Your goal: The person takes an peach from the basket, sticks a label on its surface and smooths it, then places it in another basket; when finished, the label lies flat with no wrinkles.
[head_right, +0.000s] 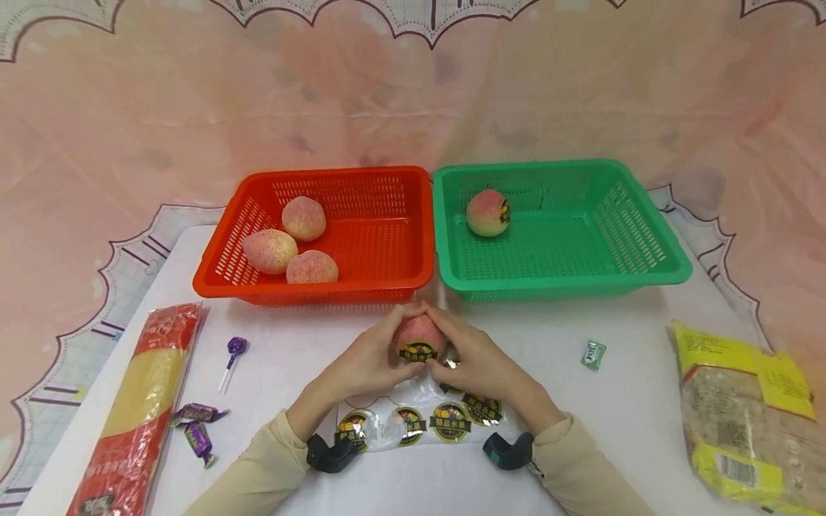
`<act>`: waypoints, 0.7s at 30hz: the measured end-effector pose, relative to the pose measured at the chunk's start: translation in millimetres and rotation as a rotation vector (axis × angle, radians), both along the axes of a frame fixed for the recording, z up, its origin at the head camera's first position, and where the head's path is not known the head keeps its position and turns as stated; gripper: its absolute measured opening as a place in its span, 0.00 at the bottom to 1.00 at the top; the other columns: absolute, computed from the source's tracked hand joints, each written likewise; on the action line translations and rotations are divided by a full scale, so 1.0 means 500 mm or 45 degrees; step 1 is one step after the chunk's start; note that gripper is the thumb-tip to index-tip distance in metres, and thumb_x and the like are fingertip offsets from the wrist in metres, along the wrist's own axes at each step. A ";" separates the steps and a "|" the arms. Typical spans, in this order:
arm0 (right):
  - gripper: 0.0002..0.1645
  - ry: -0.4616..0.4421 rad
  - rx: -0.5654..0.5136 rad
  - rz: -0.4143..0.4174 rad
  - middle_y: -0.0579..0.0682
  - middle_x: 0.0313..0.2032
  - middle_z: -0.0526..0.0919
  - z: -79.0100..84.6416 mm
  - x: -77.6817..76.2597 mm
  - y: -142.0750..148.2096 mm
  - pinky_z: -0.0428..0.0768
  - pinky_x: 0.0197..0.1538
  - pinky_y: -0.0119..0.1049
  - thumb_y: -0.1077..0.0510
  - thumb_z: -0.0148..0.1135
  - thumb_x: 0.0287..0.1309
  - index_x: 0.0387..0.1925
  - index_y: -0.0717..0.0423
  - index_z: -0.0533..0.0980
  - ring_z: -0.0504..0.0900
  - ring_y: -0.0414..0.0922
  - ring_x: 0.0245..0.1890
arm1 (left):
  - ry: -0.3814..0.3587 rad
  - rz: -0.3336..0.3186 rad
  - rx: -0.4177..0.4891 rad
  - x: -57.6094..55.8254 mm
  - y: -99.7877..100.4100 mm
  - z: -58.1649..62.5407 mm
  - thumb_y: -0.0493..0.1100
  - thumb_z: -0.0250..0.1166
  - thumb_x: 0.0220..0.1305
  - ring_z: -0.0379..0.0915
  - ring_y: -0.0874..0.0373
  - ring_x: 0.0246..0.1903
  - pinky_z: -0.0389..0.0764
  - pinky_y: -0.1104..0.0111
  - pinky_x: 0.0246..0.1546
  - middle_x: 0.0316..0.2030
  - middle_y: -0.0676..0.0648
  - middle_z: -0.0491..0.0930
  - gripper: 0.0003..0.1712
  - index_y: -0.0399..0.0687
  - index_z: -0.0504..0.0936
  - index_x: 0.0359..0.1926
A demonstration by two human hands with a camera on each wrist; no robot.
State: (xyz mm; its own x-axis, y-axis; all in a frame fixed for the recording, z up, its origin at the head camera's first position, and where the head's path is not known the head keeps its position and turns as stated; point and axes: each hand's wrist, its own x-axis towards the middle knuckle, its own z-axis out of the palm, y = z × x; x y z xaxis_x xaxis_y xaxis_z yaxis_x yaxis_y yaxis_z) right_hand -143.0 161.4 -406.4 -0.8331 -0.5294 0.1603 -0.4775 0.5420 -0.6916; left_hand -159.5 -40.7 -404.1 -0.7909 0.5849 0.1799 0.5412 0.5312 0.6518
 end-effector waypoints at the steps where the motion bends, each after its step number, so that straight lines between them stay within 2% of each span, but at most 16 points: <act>1: 0.50 0.045 0.039 -0.023 0.48 0.64 0.60 -0.002 0.002 -0.001 0.75 0.50 0.37 0.56 0.62 0.45 0.67 0.46 0.47 0.72 0.39 0.51 | -0.010 0.001 0.012 0.000 0.000 0.000 0.52 0.67 0.46 0.68 0.65 0.50 0.72 0.66 0.51 0.58 0.59 0.64 0.40 0.64 0.56 0.59; 3: 0.51 0.087 0.091 -0.061 0.48 0.63 0.62 -0.003 0.006 -0.002 0.74 0.51 0.38 0.56 0.62 0.43 0.67 0.44 0.46 0.72 0.37 0.48 | -0.017 0.029 0.018 0.001 0.002 -0.001 0.53 0.67 0.46 0.68 0.65 0.50 0.73 0.66 0.50 0.57 0.60 0.65 0.40 0.65 0.57 0.59; 6: 0.51 0.041 0.056 -0.055 0.46 0.63 0.60 -0.003 0.005 -0.001 0.73 0.53 0.39 0.58 0.61 0.44 0.67 0.43 0.46 0.71 0.38 0.50 | 0.034 0.098 -0.009 0.004 0.007 -0.004 0.54 0.67 0.44 0.71 0.66 0.45 0.75 0.69 0.44 0.55 0.61 0.67 0.39 0.66 0.58 0.58; 10: 0.46 -0.171 -0.131 0.007 0.47 0.65 0.57 -0.008 -0.001 0.006 0.73 0.54 0.37 0.64 0.55 0.49 0.67 0.43 0.47 0.70 0.44 0.56 | 0.111 0.143 -0.046 0.008 0.007 -0.003 0.56 0.66 0.43 0.72 0.67 0.39 0.77 0.70 0.37 0.49 0.62 0.71 0.38 0.67 0.60 0.57; 12: 0.39 -0.279 -0.292 -0.022 0.50 0.64 0.60 -0.015 -0.005 0.014 0.74 0.53 0.35 0.67 0.52 0.53 0.66 0.47 0.52 0.71 0.48 0.56 | 0.111 0.128 -0.030 0.005 0.006 -0.003 0.56 0.67 0.42 0.72 0.68 0.40 0.76 0.70 0.38 0.48 0.61 0.72 0.38 0.67 0.61 0.56; 14: 0.30 -0.327 -0.488 -0.145 0.55 0.58 0.68 -0.021 -0.007 0.028 0.77 0.49 0.34 0.68 0.50 0.55 0.61 0.55 0.60 0.75 0.52 0.51 | 0.083 0.102 0.013 -0.001 0.004 -0.004 0.56 0.68 0.43 0.71 0.67 0.42 0.76 0.69 0.41 0.48 0.60 0.72 0.38 0.66 0.61 0.56; 16: 0.20 -0.355 -0.716 -0.363 0.58 0.49 0.75 -0.023 -0.007 0.043 0.78 0.46 0.35 0.68 0.49 0.57 0.52 0.62 0.68 0.78 0.51 0.45 | 0.013 0.077 0.070 -0.008 0.001 -0.009 0.56 0.69 0.43 0.71 0.66 0.45 0.75 0.67 0.45 0.49 0.59 0.72 0.39 0.65 0.61 0.57; 17: 0.15 -0.392 -0.873 -0.487 0.58 0.44 0.78 -0.023 -0.006 0.053 0.79 0.43 0.35 0.68 0.49 0.57 0.47 0.64 0.70 0.79 0.50 0.41 | -0.026 0.069 0.097 -0.010 0.000 -0.011 0.56 0.69 0.43 0.70 0.65 0.46 0.74 0.67 0.47 0.50 0.59 0.71 0.40 0.65 0.61 0.58; 18: 0.11 -0.434 -1.049 -0.609 0.57 0.39 0.79 -0.021 -0.005 0.063 0.79 0.41 0.34 0.67 0.50 0.57 0.43 0.64 0.71 0.79 0.48 0.37 | -0.065 0.059 0.126 -0.013 -0.002 -0.014 0.56 0.69 0.43 0.69 0.65 0.47 0.73 0.66 0.48 0.50 0.59 0.71 0.40 0.64 0.61 0.58; 21: 0.04 -0.561 -1.756 -0.908 0.52 0.30 0.75 -0.011 -0.004 0.099 0.76 0.36 0.33 0.65 0.49 0.57 0.34 0.61 0.70 0.75 0.44 0.30 | -0.138 0.037 0.190 -0.017 -0.003 -0.021 0.58 0.68 0.44 0.68 0.65 0.49 0.71 0.66 0.52 0.52 0.59 0.69 0.42 0.60 0.60 0.60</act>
State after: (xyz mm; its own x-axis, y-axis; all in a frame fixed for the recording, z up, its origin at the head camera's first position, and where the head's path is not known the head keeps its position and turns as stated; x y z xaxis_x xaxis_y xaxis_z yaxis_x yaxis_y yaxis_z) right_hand -145.2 210.8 -411.7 -0.9418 0.3035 -0.1444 -0.0556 -0.5644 -0.8236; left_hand -168.0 -42.1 -414.5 -0.8266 0.5347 0.1755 0.4490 0.4386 0.7785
